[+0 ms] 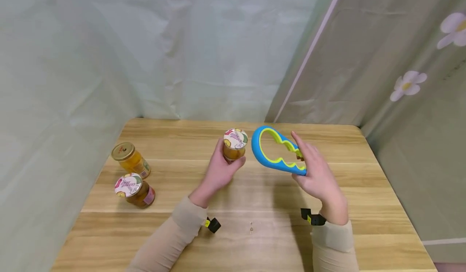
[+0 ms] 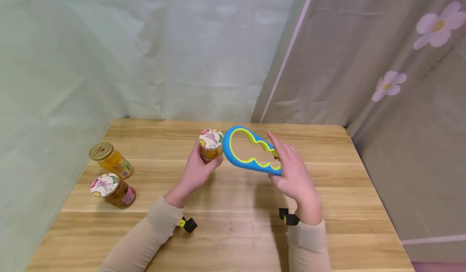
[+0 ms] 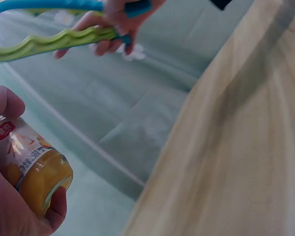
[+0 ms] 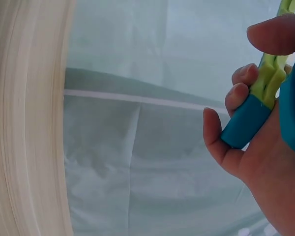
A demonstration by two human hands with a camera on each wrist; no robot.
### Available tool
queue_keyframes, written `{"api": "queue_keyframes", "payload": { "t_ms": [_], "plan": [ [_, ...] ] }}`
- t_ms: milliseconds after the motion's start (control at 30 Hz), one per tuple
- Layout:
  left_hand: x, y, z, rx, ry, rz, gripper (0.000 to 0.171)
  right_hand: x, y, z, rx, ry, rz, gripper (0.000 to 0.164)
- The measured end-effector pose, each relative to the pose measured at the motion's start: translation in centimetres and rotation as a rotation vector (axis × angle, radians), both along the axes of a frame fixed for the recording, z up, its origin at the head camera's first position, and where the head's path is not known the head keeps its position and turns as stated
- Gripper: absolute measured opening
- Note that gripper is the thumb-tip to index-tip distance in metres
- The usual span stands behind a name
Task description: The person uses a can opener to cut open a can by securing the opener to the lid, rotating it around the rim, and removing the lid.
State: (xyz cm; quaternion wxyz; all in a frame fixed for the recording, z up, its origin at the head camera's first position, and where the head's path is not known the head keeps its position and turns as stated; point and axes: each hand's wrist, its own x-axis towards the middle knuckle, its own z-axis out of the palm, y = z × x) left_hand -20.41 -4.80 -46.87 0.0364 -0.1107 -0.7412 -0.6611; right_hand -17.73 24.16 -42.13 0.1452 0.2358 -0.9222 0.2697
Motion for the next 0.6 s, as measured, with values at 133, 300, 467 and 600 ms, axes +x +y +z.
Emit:
{"api": "queue_keyframes", "payload": {
  "t_ms": [133,300,467,600],
  "plan": [
    [0.4,0.8,-0.4,-0.029,0.074,-0.01,0.068,0.1,-0.5,-0.1,0.035,0.016,0.012,0.115],
    [0.6,1.2,-0.8,-0.078,0.156,-0.051,0.07,0.0,-1.2,0.0,0.086,0.022,0.007,0.114],
    [0.8,1.8,-1.2,-0.075,0.175,-0.111,0.08,0.3,-1.7,0.1,0.143,0.022,-0.013,0.114],
    [1.9,2.2,0.2,-0.048,0.177,-0.148,0.081,0.8,-2.1,0.3,0.193,0.016,-0.036,0.117]
  ]
}}
